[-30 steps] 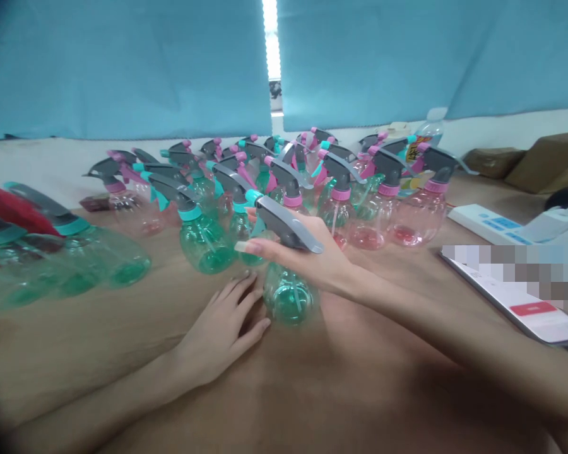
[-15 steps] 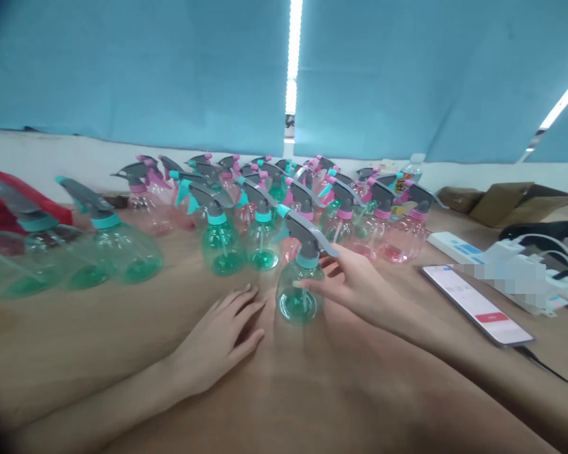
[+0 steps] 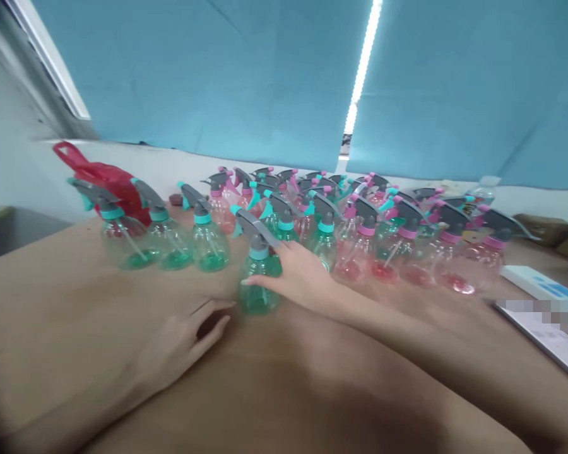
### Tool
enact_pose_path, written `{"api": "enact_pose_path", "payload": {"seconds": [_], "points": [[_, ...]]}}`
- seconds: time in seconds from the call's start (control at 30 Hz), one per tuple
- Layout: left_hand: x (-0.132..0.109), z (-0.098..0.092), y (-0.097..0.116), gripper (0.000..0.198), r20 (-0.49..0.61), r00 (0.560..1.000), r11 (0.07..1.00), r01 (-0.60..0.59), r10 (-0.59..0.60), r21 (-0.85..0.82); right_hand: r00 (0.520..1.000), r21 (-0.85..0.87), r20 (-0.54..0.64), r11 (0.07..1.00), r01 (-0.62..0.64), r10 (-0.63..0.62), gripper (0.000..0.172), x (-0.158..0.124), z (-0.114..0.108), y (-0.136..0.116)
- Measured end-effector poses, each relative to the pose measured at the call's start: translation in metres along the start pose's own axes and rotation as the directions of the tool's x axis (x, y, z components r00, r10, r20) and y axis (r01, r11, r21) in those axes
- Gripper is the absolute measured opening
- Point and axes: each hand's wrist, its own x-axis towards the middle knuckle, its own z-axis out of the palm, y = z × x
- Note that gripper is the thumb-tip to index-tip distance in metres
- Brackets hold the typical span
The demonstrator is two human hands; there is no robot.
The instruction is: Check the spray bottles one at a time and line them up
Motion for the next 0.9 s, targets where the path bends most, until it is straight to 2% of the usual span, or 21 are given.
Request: {"api": "enact_pose_path", "payload": {"seconds": [0.1,0.27,0.43,0.6,0.73,0.83,0.9], "points": [[-0.003,-0.004,-0.007,0.023,-0.048,0.998,0.999,0.039,-0.04,-0.037,1.0,-0.108,-0.012,0.994,0.021,-0.023,0.047,0.024,0.013,-0.012],[-0.003,-0.003,-0.011,0.02,-0.079,0.994,0.987,0.059,-0.072,-0.152,0.992,-0.23,0.049,0.968,-0.104,0.118,0.054,0.053,0.02,-0.018],[-0.003,-0.001,-0.012,0.019,-0.081,0.988,0.964,0.106,-0.129,-0.244,0.983,-0.271,0.047,0.949,-0.16,0.179,0.061,0.067,0.025,-0.019],[-0.003,0.0,-0.013,0.019,-0.077,0.987,0.956,0.118,-0.144,-0.268,0.978,-0.271,0.043,0.944,-0.187,0.206,0.058,0.077,0.029,-0.019],[-0.002,-0.001,-0.012,0.018,-0.078,0.986,0.951,0.117,-0.145,-0.286,0.978,-0.245,0.026,0.95,-0.195,0.208,0.063,0.075,0.031,-0.019],[-0.003,-0.001,-0.011,0.019,-0.076,0.985,0.949,0.129,-0.157,-0.288,0.984,-0.221,-0.003,0.959,-0.175,0.179,0.069,0.059,0.027,-0.017],[-0.003,-0.001,-0.011,0.019,-0.073,0.983,0.949,0.14,-0.167,-0.283,0.989,-0.207,-0.025,0.967,-0.148,0.145,0.053,0.043,0.019,-0.014]]}}
